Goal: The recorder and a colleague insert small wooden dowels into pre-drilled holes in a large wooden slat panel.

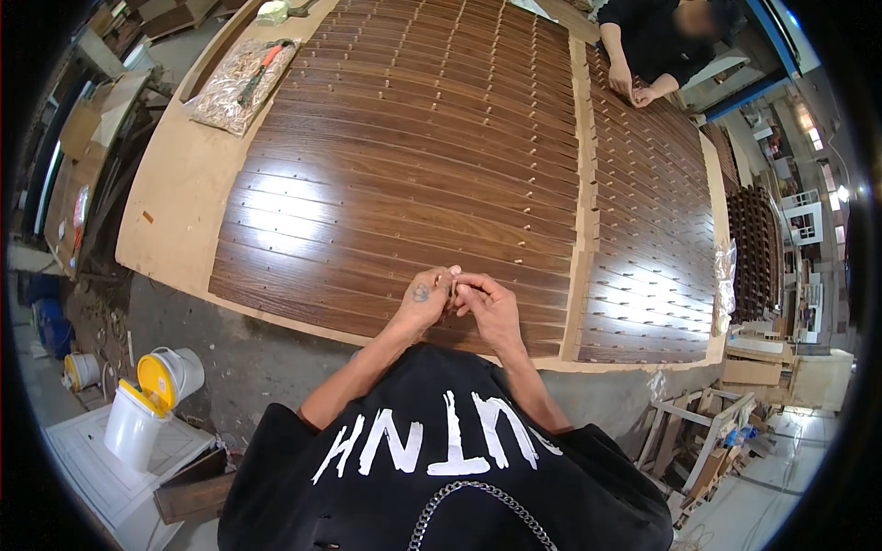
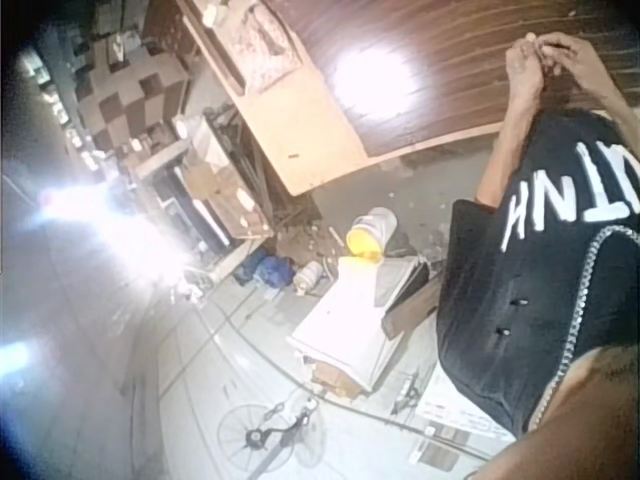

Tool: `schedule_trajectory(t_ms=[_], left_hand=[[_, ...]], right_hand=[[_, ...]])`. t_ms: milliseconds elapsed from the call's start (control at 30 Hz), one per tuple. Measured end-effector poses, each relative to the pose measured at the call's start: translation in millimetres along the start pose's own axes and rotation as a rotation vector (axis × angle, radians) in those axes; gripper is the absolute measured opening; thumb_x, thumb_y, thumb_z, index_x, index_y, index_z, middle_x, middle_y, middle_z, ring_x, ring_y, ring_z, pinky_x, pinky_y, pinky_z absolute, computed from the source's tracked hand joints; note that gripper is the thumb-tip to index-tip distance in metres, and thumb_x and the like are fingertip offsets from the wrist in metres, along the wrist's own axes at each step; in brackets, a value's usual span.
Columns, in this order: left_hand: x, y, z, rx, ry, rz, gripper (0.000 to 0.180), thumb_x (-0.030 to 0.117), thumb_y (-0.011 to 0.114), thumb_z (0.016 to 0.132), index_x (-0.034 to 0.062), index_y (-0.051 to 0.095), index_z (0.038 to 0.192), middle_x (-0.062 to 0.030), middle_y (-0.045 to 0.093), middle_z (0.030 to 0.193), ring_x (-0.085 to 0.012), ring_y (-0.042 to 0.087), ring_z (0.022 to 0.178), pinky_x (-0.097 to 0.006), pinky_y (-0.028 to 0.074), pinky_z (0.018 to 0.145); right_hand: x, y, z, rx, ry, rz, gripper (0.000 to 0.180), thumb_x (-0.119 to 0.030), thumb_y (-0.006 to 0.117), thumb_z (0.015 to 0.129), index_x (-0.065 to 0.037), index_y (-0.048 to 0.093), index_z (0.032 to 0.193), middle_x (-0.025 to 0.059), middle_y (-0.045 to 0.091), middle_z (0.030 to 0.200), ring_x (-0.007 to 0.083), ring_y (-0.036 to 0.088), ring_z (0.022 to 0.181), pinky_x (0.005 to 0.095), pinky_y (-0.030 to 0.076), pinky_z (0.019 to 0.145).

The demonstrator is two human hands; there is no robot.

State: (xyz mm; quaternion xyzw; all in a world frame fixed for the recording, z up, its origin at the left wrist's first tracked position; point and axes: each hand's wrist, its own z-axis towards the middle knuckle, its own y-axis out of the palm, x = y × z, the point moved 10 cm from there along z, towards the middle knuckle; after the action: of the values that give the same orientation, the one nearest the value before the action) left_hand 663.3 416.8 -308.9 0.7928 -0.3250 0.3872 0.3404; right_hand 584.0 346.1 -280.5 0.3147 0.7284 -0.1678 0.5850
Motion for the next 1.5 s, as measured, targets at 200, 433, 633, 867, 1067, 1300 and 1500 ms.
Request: schedule_trajectory(t_ms=[200,433,633,867,1067,1300,1500], left_hand=[[7,-10,1,0.093,0.159,0.117,0.042,0.037,0.046,0.101,0.0047,0.055,0.077,-0.0002,0.049,0.058,-0.0082,0.044,0.048,-0.026,0.036,0.043],[12,1,-5,-0.013,-0.036,-0.201,0.039,0.042,0.05,0.099,0.0087,0.054,0.08,0.0025,0.043,0.055,-0.0065,0.036,0.043,-0.024,0.029,0.041],[4,-13,-3,-0.02,-0.097,-0.342,0.041,0.045,0.049,0.099,0.0091,0.049,0.08,0.0019,0.04,0.052,-0.0085,0.036,0.039,-0.025,0.028,0.038],[-12,-35,4,0.017,-0.118,-0.523,0.036,0.041,0.051,0.099,0.0089,0.05,0.082,0.0017,0.04,0.05,-0.0065,0.033,0.036,-0.022,0.023,0.033],[-14,-47,1,0.06,-0.123,-0.542,0.035,0.04,0.053,0.098,0.0089,0.049,0.084,0.0016,0.038,0.051,-0.0078,0.032,0.037,-0.023,0.023,0.036],[-13,-35,-1,0.005,-0.126,-0.532,0.036,0.041,0.05,0.099,0.0078,0.05,0.085,0.0021,0.038,0.051,-0.0073,0.033,0.038,-0.022,0.024,0.036],[-30,-1,-8,-0.089,-0.172,-0.506,0.041,0.04,0.045,0.101,0.0009,0.058,0.099,0.0019,0.038,0.051,-0.0072,0.033,0.038,-0.022,0.025,0.036]], right_hand=[[-4,9,0,-0.008,0.05,-0.04,0.017,-0.007,0.064,0.091,0.001,0.062,0.107,0.0052,0.065,0.088,0.0099,0.064,0.077,0.0222,0.052,0.064],[-66,17,-16,0.012,-0.145,0.062,0.016,-0.005,0.062,0.092,0.002,0.061,0.107,0.0104,0.067,0.095,0.0151,0.066,0.082,0.0245,0.054,0.067],[-83,-6,-13,0.047,-0.161,0.161,0.019,-0.006,0.061,0.093,0.002,0.06,0.11,0.015,0.067,0.098,0.0198,0.067,0.084,0.0279,0.057,0.068],[34,-161,21,0.384,0.036,-0.717,0.016,-0.017,0.065,0.09,-0.001,0.065,0.09,0.0107,0.069,0.077,0.0186,0.069,0.077,0.0315,0.053,0.065],[24,-150,24,0.4,-0.134,-1.183,0.021,-0.026,0.064,0.089,-0.007,0.061,0.083,0.0118,0.067,0.077,0.033,0.065,0.072,0.0431,0.049,0.061],[18,-120,19,0.324,-0.374,-1.376,0.02,-0.024,0.059,0.092,-0.006,0.054,0.084,0.012,0.062,0.079,0.0356,0.062,0.073,0.0467,0.049,0.06],[-2,-101,24,0.247,-0.237,-1.487,0.018,-0.022,0.062,0.09,-0.004,0.061,0.092,0.015,0.062,0.084,0.0321,0.063,0.08,0.042,0.052,0.066]])
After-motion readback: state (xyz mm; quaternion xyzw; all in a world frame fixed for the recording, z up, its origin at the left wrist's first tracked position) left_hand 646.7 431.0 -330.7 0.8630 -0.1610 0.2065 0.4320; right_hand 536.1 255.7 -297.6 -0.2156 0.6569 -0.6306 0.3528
